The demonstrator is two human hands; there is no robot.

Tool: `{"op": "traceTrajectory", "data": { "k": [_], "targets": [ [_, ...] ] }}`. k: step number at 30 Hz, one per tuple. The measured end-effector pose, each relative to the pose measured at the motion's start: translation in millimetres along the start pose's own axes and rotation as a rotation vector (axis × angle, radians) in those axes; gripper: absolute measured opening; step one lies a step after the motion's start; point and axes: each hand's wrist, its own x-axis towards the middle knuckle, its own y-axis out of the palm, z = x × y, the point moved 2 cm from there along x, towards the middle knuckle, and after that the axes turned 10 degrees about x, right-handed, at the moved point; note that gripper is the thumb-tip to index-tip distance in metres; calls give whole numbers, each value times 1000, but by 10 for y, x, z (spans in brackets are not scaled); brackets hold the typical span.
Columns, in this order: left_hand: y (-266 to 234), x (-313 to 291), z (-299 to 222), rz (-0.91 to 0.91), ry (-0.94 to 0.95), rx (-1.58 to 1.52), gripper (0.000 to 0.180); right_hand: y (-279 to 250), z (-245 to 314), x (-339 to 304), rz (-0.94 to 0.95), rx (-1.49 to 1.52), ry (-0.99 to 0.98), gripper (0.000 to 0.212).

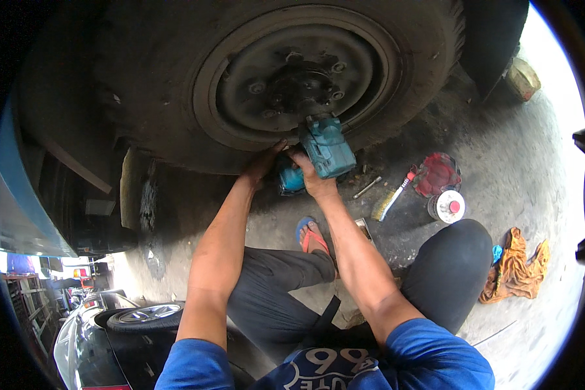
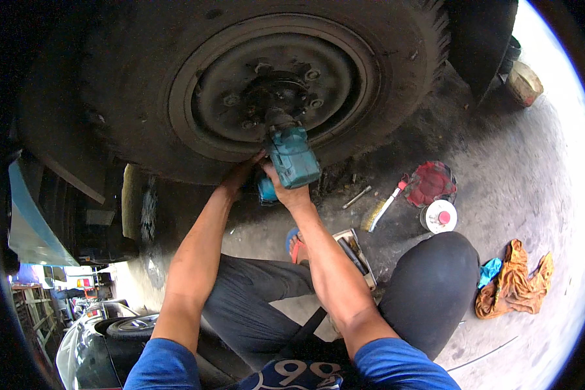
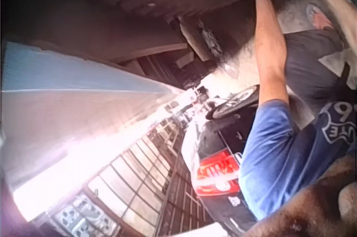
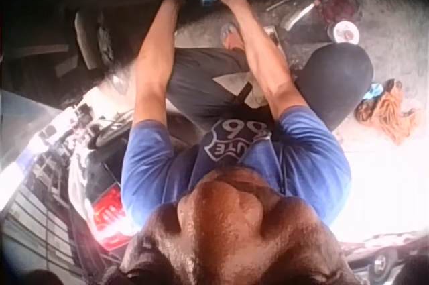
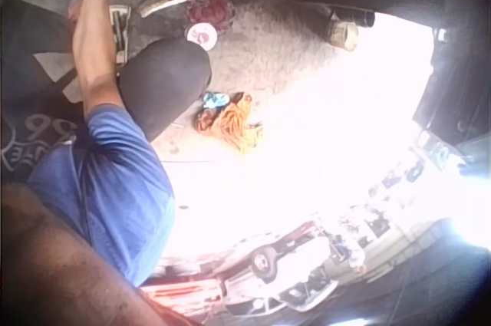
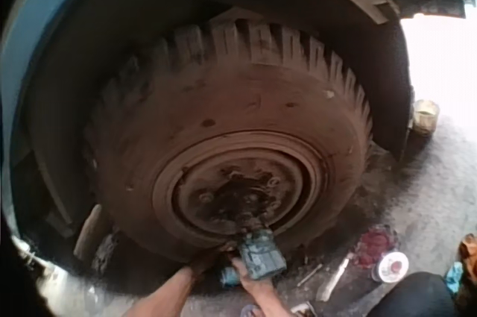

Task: The person walks into a garage and approaches a lifted vehicle. They use an impact wrench to loosen the wheel nuts on a tire, then switch to a lug wrench to continue unscrewing the nuts by hand.

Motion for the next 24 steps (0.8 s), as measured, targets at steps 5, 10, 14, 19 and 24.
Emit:
{"op": "traceTrajectory", "data": {
  "k": [5, 10, 14, 19, 24],
  "targets": [
    [68, 51, 233, 182, -41, -447, 68, 34, 22, 32, 61, -15, 41, 15],
    [68, -65, 402, 84, -126, -778, 65, 230, 48, 4, -63, -60, -154, 11],
    [-4, -128, 319, 64, -9, -784, 63, 330, 2, -32, -105, -88, -214, 16],
    [-22, -161, 305, -87, -51, -776, 58, 314, -46, -55, 25, -27, -64, 16],
    [-176, -83, 333, -24, 11, -643, 55, 361, 66, -69, -5, -117, -196, 18]
  ]
}}
